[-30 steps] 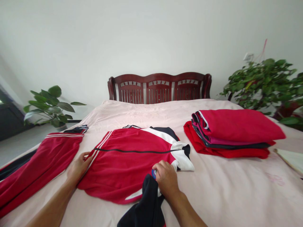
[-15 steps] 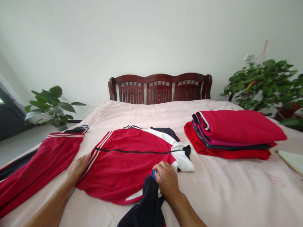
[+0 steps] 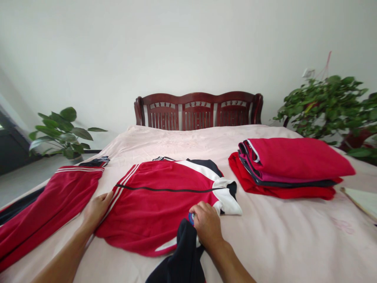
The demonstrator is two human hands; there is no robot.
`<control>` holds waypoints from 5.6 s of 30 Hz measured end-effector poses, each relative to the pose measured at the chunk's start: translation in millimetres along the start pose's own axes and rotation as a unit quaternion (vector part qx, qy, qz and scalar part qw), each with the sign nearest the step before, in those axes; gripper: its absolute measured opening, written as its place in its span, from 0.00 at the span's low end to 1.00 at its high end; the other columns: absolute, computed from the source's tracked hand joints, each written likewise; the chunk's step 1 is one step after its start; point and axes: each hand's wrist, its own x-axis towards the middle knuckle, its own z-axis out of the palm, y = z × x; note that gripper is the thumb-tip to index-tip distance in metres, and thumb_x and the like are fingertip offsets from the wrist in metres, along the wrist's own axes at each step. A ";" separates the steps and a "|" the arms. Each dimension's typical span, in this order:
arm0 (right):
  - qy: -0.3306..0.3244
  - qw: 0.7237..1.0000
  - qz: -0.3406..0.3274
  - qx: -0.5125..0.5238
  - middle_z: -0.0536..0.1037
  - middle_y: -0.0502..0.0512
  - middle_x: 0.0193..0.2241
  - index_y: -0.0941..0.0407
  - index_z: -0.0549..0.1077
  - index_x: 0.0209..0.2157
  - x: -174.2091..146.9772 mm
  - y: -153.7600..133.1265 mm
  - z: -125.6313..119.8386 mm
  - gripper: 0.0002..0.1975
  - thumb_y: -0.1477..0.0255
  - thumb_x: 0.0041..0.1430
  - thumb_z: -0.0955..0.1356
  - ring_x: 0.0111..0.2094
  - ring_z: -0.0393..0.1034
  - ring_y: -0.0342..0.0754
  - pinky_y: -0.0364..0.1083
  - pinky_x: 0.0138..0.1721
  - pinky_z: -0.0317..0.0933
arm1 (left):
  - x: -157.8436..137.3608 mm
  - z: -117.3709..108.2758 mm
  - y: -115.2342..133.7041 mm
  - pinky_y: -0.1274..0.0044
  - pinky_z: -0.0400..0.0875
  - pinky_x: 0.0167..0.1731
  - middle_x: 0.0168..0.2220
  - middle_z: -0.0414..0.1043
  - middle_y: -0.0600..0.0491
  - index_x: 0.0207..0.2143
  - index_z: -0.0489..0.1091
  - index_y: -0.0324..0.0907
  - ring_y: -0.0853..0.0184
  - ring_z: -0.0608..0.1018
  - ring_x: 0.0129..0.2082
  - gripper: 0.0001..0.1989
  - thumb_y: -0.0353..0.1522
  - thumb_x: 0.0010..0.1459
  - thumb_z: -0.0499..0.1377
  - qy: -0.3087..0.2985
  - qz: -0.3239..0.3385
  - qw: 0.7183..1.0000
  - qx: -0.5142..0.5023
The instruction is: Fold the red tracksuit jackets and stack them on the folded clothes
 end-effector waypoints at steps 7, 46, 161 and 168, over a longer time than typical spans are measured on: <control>0.004 1.000 -0.002 0.009 0.75 0.52 0.33 0.54 0.76 0.33 0.3 2.1 2.2 0.14 0.82 0.52 0.62 0.38 0.66 0.48 0.46 0.42 0.52 | -6.3 -8.6 12.3 0.74 0.63 0.32 0.43 0.80 0.42 0.44 0.79 0.43 0.54 0.79 0.42 0.27 0.47 0.63 0.45 0.011 -0.010 1.000 0.017; 0.011 1.000 -0.008 0.005 0.75 0.52 0.33 0.53 0.75 0.32 -0.2 2.9 3.1 0.15 0.83 0.52 0.61 0.38 0.66 0.48 0.47 0.41 0.53 | 2.7 19.5 -10.0 0.71 0.62 0.58 0.58 0.71 0.48 0.54 0.71 0.42 0.59 0.71 0.58 0.21 0.33 0.64 0.46 0.069 0.186 0.978 0.062; -0.016 1.000 0.008 -0.004 0.75 0.51 0.34 0.53 0.75 0.33 0.6 0.5 0.9 0.15 0.83 0.53 0.61 0.39 0.66 0.47 0.45 0.41 0.52 | -0.8 54.8 -4.3 0.56 0.55 0.63 0.67 0.56 0.47 0.65 0.59 0.46 0.52 0.53 0.68 0.27 0.42 0.66 0.49 -0.018 0.403 0.910 0.095; -0.013 1.000 0.001 -0.002 0.75 0.52 0.34 0.53 0.75 0.33 0.2 0.3 0.7 0.15 0.82 0.54 0.61 0.39 0.66 0.48 0.46 0.41 0.52 | -4.0 54.8 -2.6 0.53 0.56 0.61 0.67 0.56 0.48 0.65 0.59 0.48 0.48 0.54 0.68 0.27 0.42 0.66 0.49 -0.014 0.381 0.920 0.092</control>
